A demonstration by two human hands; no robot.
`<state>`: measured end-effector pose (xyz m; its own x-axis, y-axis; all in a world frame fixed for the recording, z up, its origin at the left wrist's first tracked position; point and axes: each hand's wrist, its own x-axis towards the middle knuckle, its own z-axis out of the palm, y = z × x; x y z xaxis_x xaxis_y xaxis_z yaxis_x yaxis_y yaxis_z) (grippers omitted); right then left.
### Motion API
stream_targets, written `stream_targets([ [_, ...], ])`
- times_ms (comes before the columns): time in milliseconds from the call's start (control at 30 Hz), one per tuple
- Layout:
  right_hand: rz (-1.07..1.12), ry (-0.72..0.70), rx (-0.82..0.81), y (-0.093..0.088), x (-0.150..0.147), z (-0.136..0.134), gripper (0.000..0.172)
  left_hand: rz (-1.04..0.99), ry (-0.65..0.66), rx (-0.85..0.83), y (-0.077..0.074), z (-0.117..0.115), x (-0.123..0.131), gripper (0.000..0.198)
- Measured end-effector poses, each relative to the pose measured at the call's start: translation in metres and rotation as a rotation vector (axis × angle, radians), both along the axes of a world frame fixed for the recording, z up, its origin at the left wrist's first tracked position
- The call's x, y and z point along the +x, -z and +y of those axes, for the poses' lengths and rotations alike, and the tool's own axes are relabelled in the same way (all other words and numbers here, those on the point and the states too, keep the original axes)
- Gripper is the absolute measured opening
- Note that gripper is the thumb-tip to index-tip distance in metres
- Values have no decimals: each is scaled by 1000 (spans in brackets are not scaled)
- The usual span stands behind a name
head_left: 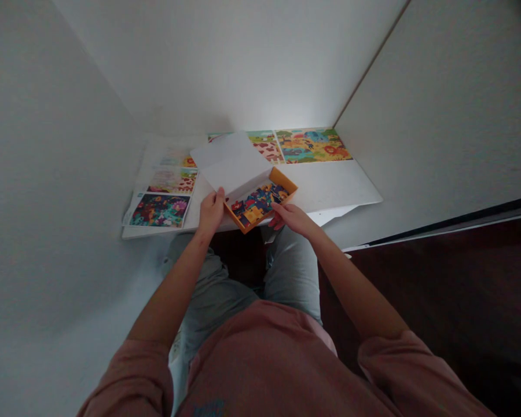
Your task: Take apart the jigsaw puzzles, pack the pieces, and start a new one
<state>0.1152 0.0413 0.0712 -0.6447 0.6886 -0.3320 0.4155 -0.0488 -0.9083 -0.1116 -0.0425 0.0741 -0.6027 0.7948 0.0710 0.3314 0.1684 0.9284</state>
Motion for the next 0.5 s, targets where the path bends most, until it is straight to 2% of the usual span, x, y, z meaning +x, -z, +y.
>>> stream_targets([
  [100,-149,-77,362,-27,3,-9,49,-24,-77,82,3,5,-12,39],
  [167,-139,-75,565,-47,2,-11,42,-75,-141,186,5,10,-22,41],
  [233,-79,-76,685,-61,-3,-7,34,-122,-189,291,8,15,-34,42],
  [333,-53,-121,799,-66,-20,3,30,-179,-226,392,10,19,-48,40],
  [500,-212,-212,995,-56,-63,17,40,-277,-238,409,11,16,-58,42],
])
